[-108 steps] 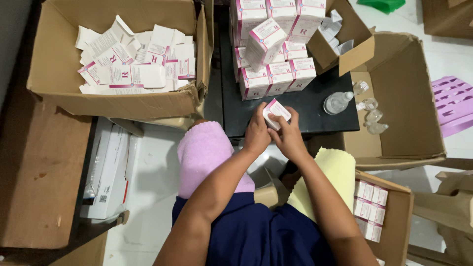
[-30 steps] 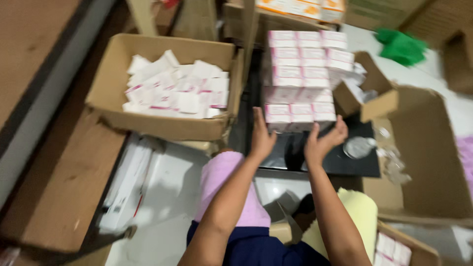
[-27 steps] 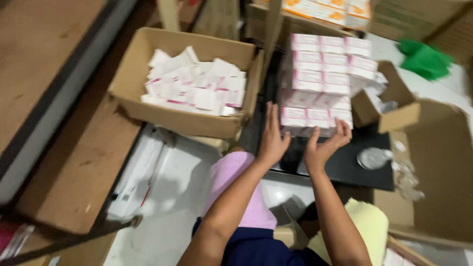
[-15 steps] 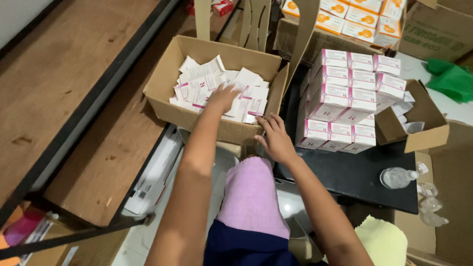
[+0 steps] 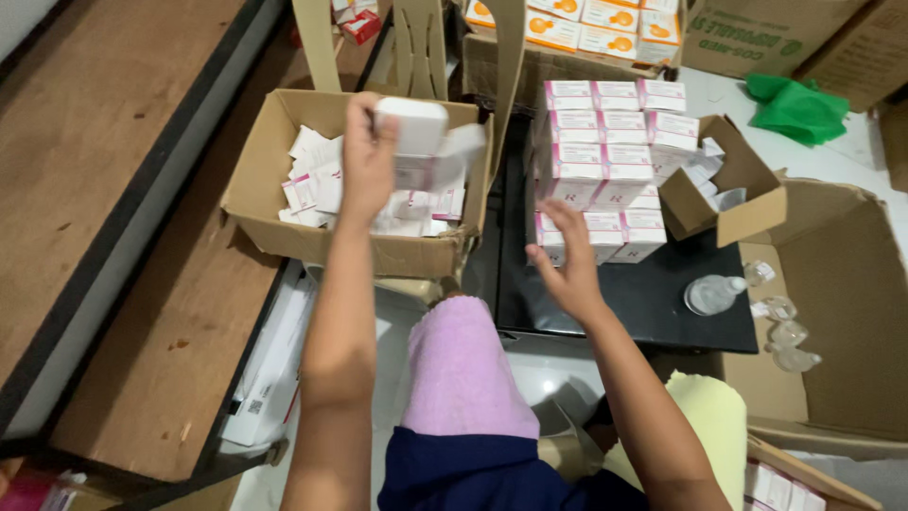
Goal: The person sits on the floor and repeatedly picks up small clear bottles and white paper inserts, places them into small white boxes with pink branding, closes the boxes, and stacks them on a black tray. The person handles items one at a time and maintains a growing stack of completed boxes.
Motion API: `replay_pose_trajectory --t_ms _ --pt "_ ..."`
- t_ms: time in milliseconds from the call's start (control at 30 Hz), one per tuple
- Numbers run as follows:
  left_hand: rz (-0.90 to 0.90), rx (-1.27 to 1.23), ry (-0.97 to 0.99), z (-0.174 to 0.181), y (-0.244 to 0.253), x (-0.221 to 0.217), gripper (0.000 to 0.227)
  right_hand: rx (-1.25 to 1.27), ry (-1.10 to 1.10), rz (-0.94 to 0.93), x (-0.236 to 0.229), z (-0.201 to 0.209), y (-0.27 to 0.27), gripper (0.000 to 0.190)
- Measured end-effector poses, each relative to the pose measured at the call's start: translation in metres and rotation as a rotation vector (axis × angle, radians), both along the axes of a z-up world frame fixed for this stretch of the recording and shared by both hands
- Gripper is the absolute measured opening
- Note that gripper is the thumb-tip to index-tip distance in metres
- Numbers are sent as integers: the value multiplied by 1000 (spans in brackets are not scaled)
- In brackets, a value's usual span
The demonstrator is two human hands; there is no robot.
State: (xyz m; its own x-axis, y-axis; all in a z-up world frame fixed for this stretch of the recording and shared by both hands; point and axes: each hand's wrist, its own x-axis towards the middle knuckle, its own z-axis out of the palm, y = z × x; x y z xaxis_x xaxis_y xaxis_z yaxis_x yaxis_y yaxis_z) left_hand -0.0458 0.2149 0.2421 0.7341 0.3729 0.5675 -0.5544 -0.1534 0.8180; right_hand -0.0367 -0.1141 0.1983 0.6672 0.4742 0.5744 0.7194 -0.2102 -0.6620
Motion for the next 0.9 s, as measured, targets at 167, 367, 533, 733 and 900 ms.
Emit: replay_pose_trajectory --t_ms 167,367,533,733,900 --pt "-350 -302 -42 3 -113 22 18 217 184 142 12 -9 -48 90" --pt "-564 -719 147 -98 -225 47 17 410 1080 381 9 -92 -147 107" --pt "-489 -623 248 -187 -300 33 55 481 1115 170 -21 -146 -169 95" --pt "-310 372 326 -186 -333 -35 128 313 485 -183 -15 -136 -153 63" --pt "-545 87 390 -162 -321 -39 114 205 619 -243 -24 -116 -144 70"
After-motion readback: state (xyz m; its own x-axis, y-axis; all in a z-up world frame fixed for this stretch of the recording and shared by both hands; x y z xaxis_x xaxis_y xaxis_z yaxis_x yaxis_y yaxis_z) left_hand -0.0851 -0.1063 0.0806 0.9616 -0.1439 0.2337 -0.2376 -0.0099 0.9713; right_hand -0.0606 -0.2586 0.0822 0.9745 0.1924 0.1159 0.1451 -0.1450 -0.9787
